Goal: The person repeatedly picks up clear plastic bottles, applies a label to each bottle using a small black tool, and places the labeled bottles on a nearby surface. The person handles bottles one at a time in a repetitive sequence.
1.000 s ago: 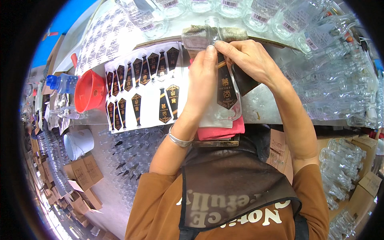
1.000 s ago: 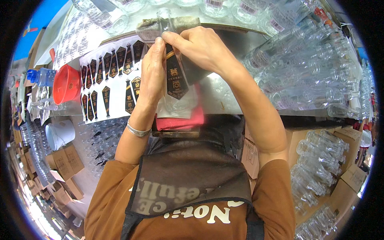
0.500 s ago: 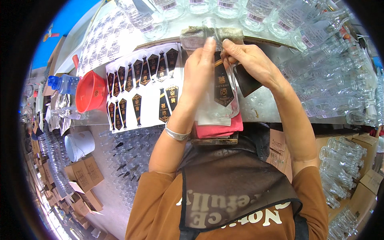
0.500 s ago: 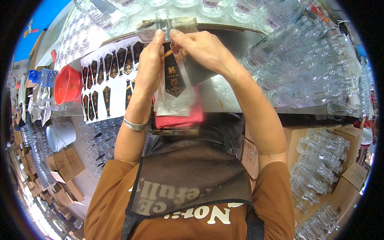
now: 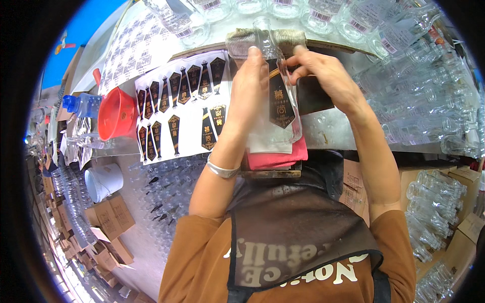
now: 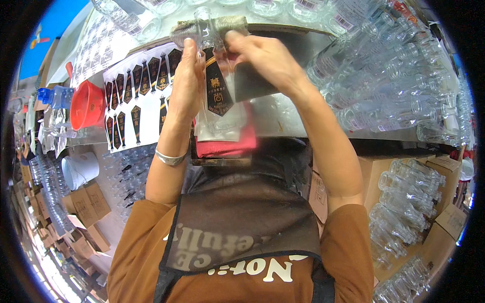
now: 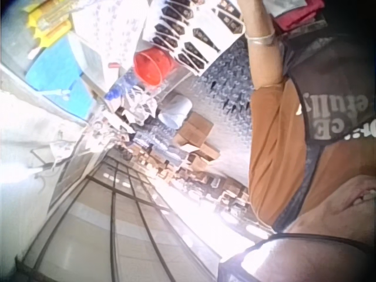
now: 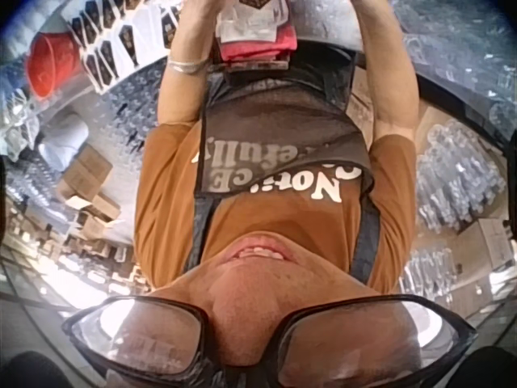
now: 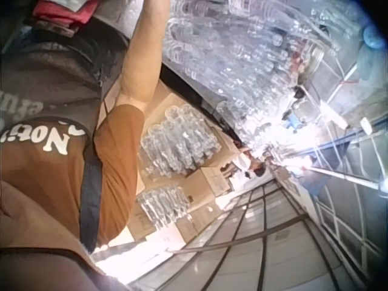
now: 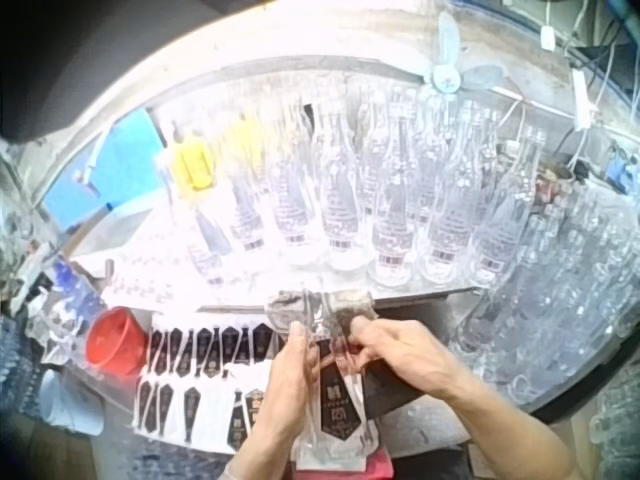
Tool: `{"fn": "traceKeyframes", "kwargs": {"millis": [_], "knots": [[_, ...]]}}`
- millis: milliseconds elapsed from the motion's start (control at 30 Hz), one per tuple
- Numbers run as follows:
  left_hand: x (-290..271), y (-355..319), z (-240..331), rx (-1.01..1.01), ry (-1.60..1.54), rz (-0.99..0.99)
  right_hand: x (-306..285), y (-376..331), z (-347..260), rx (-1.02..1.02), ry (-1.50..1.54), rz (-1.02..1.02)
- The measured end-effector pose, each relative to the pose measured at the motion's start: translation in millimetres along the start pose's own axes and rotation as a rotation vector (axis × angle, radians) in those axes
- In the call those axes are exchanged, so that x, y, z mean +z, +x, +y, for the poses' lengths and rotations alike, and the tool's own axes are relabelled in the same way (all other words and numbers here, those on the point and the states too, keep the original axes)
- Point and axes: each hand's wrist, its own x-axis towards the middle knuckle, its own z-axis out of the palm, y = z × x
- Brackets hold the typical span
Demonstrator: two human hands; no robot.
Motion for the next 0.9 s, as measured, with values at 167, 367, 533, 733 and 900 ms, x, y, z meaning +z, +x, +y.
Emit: {"fn": "traceKeyframes", "kwargs": {"millis": [167,367,533,733,900], "knots": [[-7,-35,7,0.047,0.028,-0.160,-22,-25,1,-0.004,0.179,0.111],[-1,-48,1,0.157,0.010,-0.118,-8,-3,-32,-0.338,-0.236,0.138],[-5,-47,0,0.158,0.011,-0.146,4,12,-54,-0.467,-0.437,0.148],[-2,-48,-4,0.198,0.062,-0.096,12,10,-56,-0.895,-0.757,0.120],[-33,-62,9,0.206,0.013,0.116,34,-52,-49,-0.819,-0.708,-0.229]]}}
